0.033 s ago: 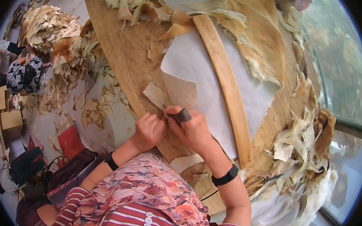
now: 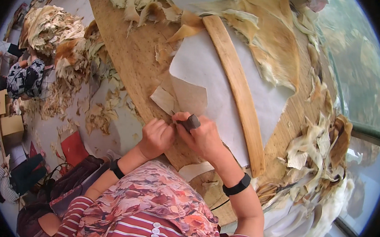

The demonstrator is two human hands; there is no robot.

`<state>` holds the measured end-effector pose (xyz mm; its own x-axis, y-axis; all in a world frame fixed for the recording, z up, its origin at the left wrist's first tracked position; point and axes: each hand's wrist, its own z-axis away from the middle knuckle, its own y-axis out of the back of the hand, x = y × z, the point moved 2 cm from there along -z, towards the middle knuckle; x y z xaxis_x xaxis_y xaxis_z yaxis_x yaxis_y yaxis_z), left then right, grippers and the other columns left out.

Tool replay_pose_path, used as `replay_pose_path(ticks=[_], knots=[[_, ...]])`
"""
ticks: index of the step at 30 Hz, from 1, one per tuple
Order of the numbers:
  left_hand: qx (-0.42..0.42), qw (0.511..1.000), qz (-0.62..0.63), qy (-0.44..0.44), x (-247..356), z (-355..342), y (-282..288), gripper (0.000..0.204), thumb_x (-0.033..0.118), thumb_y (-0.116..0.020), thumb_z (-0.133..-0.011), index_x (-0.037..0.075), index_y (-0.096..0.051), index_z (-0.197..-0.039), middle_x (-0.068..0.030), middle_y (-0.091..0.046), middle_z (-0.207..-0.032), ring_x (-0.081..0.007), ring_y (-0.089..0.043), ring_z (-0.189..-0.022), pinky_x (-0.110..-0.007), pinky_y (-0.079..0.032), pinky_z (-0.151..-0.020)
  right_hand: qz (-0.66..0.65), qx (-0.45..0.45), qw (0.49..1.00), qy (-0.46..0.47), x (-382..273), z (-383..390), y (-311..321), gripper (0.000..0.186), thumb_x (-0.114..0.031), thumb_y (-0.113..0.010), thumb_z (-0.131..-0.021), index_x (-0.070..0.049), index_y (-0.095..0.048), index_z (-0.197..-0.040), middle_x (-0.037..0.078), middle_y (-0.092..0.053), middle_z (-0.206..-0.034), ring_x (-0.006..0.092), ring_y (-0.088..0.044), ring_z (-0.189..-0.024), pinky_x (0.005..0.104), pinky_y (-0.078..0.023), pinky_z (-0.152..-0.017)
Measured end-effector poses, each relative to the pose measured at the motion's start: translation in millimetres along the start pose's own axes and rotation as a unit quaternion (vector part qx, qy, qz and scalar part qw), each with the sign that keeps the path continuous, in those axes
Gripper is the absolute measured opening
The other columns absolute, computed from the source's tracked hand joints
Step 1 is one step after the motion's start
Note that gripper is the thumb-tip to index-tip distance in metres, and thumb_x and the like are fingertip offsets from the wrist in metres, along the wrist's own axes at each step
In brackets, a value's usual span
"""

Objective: The person scrapes the underside of leather pieces using a specialized bladed tool on a wooden block, then sorts through a large pile of scrap leather and fur pieces on a table.

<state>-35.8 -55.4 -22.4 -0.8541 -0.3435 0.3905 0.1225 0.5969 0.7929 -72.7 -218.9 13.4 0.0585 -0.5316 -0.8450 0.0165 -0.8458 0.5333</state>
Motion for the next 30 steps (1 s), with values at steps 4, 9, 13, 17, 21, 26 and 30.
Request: replay_pose_path(ticks=[4, 9, 13, 17, 21, 26, 30], knots=[[0.012, 0.999, 0.015, 0.025, -2.1, 1.6, -2.1, 0.011, 0.002, -0.062, -0.069, 0.001, -0.054, -0.078, -0.0073, -0.045, -0.062, -0.0243, -0.048, -0.058, -0.036, -0.039, -0.054, 0.039, -0.055, 0.998, -0.005, -4.3, 5.6, 8.9, 0.020, -0.009, -0.065, -0.083, -0.004, -0.064, -0.102, 0.016, -0.064, -0.077, 0.0342, -0.062, -0.067, 0.0396, -0.049, -0.060], [0.046, 0.997, 0.049, 0.039, -2.8, 0.7, -1.7, 0.018, 0.001, -0.064, -0.066, 0.001, -0.056, -0.081, -0.0076, -0.046, -0.063, -0.0247, -0.050, -0.059, -0.037, -0.039, -0.055, 0.036, -0.076, 0.996, -0.026, -5.9, 8.0, 13.2, 0.021, -0.011, -0.065, -0.082, -0.004, -0.065, -0.103, 0.017, -0.061, -0.075, 0.0354, -0.060, -0.064, 0.0400, -0.048, -0.058], [0.045, 0.995, 0.073, 0.052, -1.9, -0.5, 0.5, 0.019, 0.001, -0.065, -0.065, 0.002, -0.055, -0.080, -0.0081, -0.046, -0.063, -0.0257, -0.049, -0.059, -0.037, -0.039, -0.055, 0.033, -0.050, 0.998, 0.006, 2.2, 8.9, 9.7, 0.021, -0.013, -0.064, -0.084, -0.006, -0.065, -0.103, 0.016, -0.060, -0.073, 0.0345, -0.059, -0.062, 0.0395, -0.047, -0.056], [0.038, 0.991, 0.106, 0.067, -2.2, -1.0, 2.5, 0.017, -0.002, -0.065, -0.065, 0.002, -0.055, -0.078, -0.0100, -0.045, -0.063, -0.0284, -0.048, -0.058, -0.039, -0.038, -0.054, 0.073, -0.048, 0.996, -0.001, -1.0, 2.8, 7.6, 0.018, -0.007, -0.066, -0.083, -0.006, -0.067, -0.100, 0.011, -0.065, -0.079, 0.0300, -0.061, -0.065, 0.0327, -0.049, -0.059], [0.044, 0.986, 0.121, 0.110, -1.2, 0.7, 1.2, 0.018, -0.002, -0.064, -0.065, 0.005, -0.050, -0.073, -0.0104, -0.046, -0.063, -0.0295, -0.049, -0.059, -0.040, -0.039, -0.055, 0.107, -0.071, 0.991, -0.041, 1.0, -3.0, 2.9, 0.018, -0.007, -0.066, -0.082, -0.006, -0.067, -0.100, 0.013, -0.064, -0.079, 0.0302, -0.061, -0.065, 0.0333, -0.048, -0.058], [0.070, 0.957, 0.205, 0.192, -0.4, -2.2, 8.0, 0.016, -0.006, -0.064, -0.066, 0.004, -0.056, -0.075, -0.0091, -0.048, -0.062, -0.0279, -0.049, -0.056, -0.037, -0.039, -0.052, 0.049, -0.012, 0.998, -0.042, -4.5, -8.2, -1.2, 0.019, -0.005, -0.066, -0.081, -0.005, -0.068, -0.100, 0.015, -0.063, -0.078, 0.0299, -0.061, -0.064, 0.0345, -0.047, -0.058], [0.003, 0.955, 0.231, 0.186, 10.6, -4.8, 26.6, 0.011, 0.001, -0.064, -0.069, 0.005, -0.055, -0.074, -0.0110, -0.054, -0.066, -0.0315, -0.055, -0.063, -0.040, -0.044, -0.058, 0.003, -0.043, 0.993, -0.106, -7.7, -10.7, -2.2, 0.018, -0.009, -0.064, -0.086, -0.003, -0.066, -0.102, 0.008, -0.067, -0.083, 0.0202, -0.064, -0.069, 0.0304, -0.049, -0.065]])
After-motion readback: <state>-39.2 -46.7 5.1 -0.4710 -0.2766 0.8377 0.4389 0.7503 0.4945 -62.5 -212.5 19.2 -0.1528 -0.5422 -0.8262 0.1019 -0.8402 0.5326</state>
